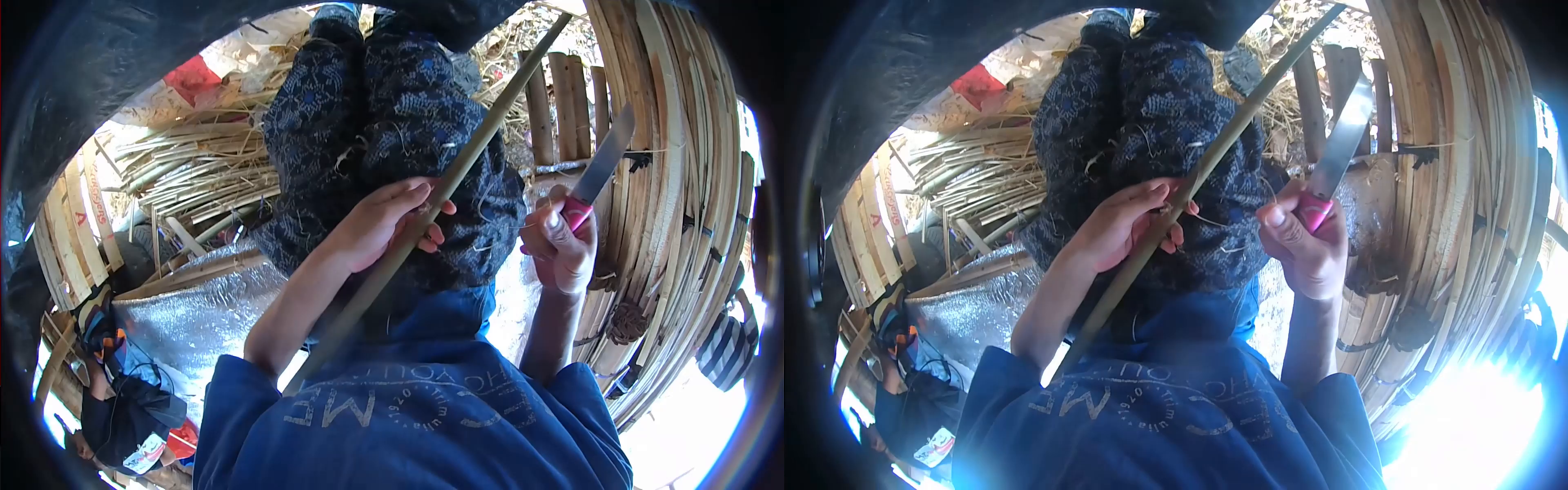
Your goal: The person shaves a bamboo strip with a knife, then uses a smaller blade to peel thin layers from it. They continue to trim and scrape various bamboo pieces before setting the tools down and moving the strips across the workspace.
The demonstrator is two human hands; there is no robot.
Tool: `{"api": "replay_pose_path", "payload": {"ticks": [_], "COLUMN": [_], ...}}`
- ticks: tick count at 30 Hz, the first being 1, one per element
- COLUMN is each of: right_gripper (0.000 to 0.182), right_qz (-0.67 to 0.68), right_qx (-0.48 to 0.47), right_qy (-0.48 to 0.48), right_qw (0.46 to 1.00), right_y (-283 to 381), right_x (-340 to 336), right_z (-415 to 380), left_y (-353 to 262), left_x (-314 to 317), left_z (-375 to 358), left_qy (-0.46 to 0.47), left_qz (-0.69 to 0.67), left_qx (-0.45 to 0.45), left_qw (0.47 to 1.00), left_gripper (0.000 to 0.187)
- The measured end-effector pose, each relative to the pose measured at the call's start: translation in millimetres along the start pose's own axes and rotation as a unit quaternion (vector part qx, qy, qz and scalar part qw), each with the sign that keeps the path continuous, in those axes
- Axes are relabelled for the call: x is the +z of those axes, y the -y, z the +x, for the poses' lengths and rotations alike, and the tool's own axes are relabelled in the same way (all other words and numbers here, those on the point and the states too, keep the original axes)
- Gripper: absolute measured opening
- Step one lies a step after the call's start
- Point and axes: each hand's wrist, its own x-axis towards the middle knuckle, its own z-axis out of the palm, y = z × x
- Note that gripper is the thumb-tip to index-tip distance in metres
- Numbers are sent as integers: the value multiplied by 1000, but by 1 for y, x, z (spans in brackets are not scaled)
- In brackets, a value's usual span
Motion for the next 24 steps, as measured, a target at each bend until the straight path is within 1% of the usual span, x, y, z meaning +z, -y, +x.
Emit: {"api": "replay_pose_path", "payload": {"ticks": [1,3,5,7,8,9,10,11,13,14,15,16,17,18,19,20,21,23,24], "right_gripper": [18,12,10,12,15,18,28,28,31,31,25,21,18,15,12,9,8,7,7], "right_qz": [-26,34,26,-36,-136,-233,-483,-484,-554,-569,-560,-544,-512,-496,-491,-525,-525,-498,-498], "right_qx": [-4,-11,-50,-81,-85,-87,-56,-58,-45,-12,-3,-38,31,20,-1,-1,-8,-25,-24], "right_qy": [11,16,-46,-112,-212,-309,-368,-370,-311,-302,-229,-138,-73,-38,5,30,57,40,37], "right_qw": [1000,999,997,990,964,918,793,791,771,765,796,827,855,867,871,851,849,866,866], "right_y": [0,7,15,29,32,36,38,35,25,15,13,1,-5,-11,-23,-30,-32,-44,-45], "right_x": [-2,-1,-7,-30,-36,-40,-48,-50,-45,-37,-20,-15,-6,11,15,19,24,22,23], "right_z": [-4,-9,-15,-15,-11,-5,0,1,4,3,0,-3,-4,-6,-4,-3,-1,1,3], "left_y": [1,-1,0,-2,-3,-4,-4,-4,-3,-2,-1,1,3,5,6,6,7,2,0], "left_x": [0,0,0,1,3,4,4,3,2,1,0,-3,-5,-6,-6,-5,-3,4,7], "left_z": [0,3,4,4,3,2,1,-1,-5,-8,-10,-12,-13,-14,-15,-15,-16,-22,-24], "left_qy": [1,-11,-7,-5,0,5,9,19,26,20,14,12,23,34,32,27,21,13,7], "left_qz": [-4,45,43,43,29,15,16,4,-10,3,17,19,16,12,12,31,50,67,84], "left_qx": [-3,-12,-12,-9,-10,-12,-12,-8,-5,3,12,12,16,20,20,13,5,11,18], "left_qw": [1000,999,999,999,1000,1000,1000,1000,1000,1000,1000,1000,999,999,999,999,999,998,996], "left_gripper": [41,39,39,39,41,42,42,44,46,47,49,49,52,55,55,63,71,72,73]}}
